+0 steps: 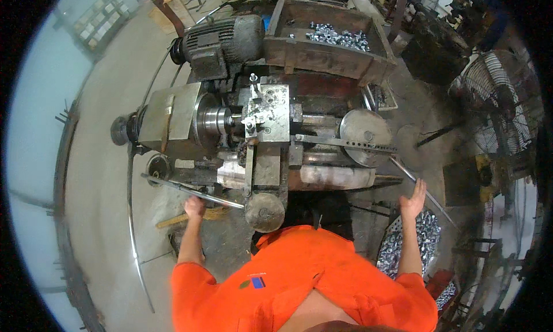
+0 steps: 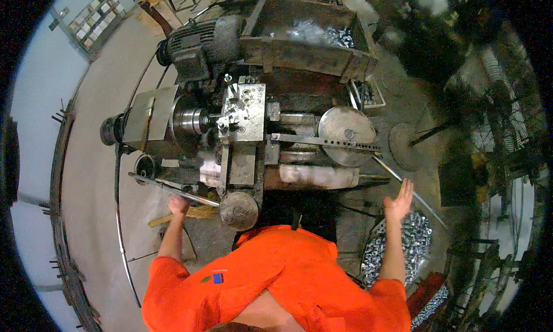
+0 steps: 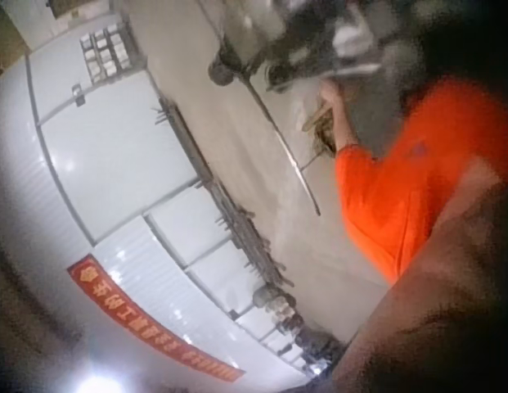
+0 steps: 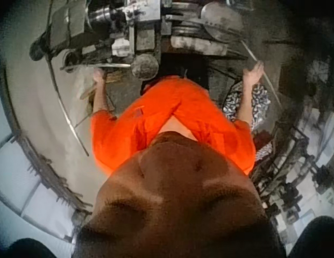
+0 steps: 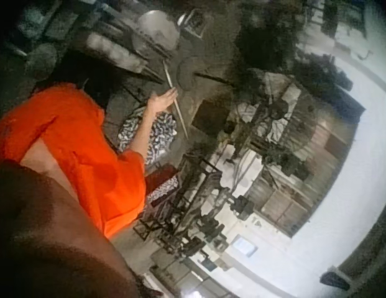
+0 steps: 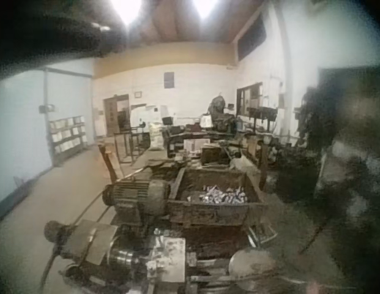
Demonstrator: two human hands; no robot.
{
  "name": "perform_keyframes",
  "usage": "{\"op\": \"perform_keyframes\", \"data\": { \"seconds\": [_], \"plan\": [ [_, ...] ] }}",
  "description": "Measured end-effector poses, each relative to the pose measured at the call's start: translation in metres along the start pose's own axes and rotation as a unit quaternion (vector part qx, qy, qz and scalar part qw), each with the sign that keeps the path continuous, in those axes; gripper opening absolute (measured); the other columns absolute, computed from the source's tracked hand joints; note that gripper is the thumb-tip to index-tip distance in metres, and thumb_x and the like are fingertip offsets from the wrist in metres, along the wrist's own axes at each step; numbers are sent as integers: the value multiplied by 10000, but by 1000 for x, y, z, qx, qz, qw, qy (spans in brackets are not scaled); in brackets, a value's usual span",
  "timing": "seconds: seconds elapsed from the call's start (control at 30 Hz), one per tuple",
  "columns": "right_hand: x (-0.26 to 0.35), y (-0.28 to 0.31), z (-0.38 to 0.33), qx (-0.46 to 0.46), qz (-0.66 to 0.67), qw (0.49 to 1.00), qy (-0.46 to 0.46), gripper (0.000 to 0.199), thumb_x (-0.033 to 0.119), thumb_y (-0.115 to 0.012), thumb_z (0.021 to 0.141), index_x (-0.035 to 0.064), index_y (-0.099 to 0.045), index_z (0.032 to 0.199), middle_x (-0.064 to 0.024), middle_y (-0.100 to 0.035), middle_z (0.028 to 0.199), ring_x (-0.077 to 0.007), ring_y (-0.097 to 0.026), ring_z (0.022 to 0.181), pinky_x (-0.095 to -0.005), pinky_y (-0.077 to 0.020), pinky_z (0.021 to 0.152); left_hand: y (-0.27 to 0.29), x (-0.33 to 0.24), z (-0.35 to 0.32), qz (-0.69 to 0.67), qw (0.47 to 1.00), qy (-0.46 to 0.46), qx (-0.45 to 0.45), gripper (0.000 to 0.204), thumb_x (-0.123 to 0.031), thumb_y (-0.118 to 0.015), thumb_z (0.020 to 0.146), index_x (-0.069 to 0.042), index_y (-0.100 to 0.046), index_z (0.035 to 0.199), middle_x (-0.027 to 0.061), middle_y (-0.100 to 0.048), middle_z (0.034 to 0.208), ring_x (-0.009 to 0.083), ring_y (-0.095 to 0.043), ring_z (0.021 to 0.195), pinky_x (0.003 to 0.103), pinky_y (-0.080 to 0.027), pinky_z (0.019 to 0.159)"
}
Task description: The person operates a metal turning machine, repeatedly inserting small metal parts into the chuck, engaging the machine, and removing the finished parts. The person places the finished parts into a nearby container.
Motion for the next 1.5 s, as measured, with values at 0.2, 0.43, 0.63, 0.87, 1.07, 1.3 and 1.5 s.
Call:
{"op": "perform_keyframes", "data": {
  "seconds": [0.2,0.43,0.63,0.87,1.07,1.3,1.5],
  "plan": [
    [5,-2,1,5,-14,1000,-26,785,158,-619,554,21,-407,1297,-187,-403,1338,-344,-333,1268,-398,-295,1044,-53,7,1,-73,993,24,89,437,-462,-632,729,-53,-581,873,191,-635,873,373,-616,825,445,-502,701],
    [-4,4,22,68,15,997,-39,613,138,-623,598,53,-529,1198,-195,-484,1261,-350,-446,1167,-406,-341,994,-2,2,-6,-60,990,-44,122,408,-378,-615,760,-61,-553,1008,183,-631,935,347,-605,892,435,-493,752],
    [126,15,97,97,219,971,10,421,90,-581,607,21,-630,1020,-187,-623,1026,-327,-590,972,-359,-453,865,4,15,-6,-110,978,-70,163,428,-383,-616,769,-57,-567,1041,197,-620,959,361,-590,915,447,-475,766],
    [413,54,112,163,384,833,363,411,86,-612,568,44,-645,975,-151,-626,962,-306,-583,899,-356,-461,810,186,107,-24,-251,959,35,-128,321,-248,-623,786,-66,-589,1048,162,-633,831,328,-607,752,405,-478,661],
    [552,20,85,185,321,813,449,302,199,-598,548,53,-685,798,-189,-632,890,-368,-560,849,-410,-459,788,233,209,-88,-184,937,165,-247,373,-380,-578,818,-77,-600,1035,132,-640,805,313,-618,768,409,-475,665],
    [584,-8,65,243,198,850,422,240,196,-575,528,39,-686,671,-203,-630,799,-375,-562,801,-412,-474,761,195,271,-67,-177,949,254,-55,631,-639,-424,805,-60,-657,895,165,-633,754,348,-615,823,432,-462,733],
    [583,-4,62,203,234,848,430,236,205,-574,526,39,-683,653,-216,-625,747,-385,-564,761,-413,-482,736,223,275,-57,-117,962,246,-26,551,-579,-526,774,-57,-660,890,196,-635,808,365,-611,818,439,-470,742]
  ]
}}
Point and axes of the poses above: each hand's wrist, its own z-axis towards the middle knuckle, its own y-axis out of the back of the hand, x = y × z, the point moved 7 cm from there along z, towards the middle knuckle
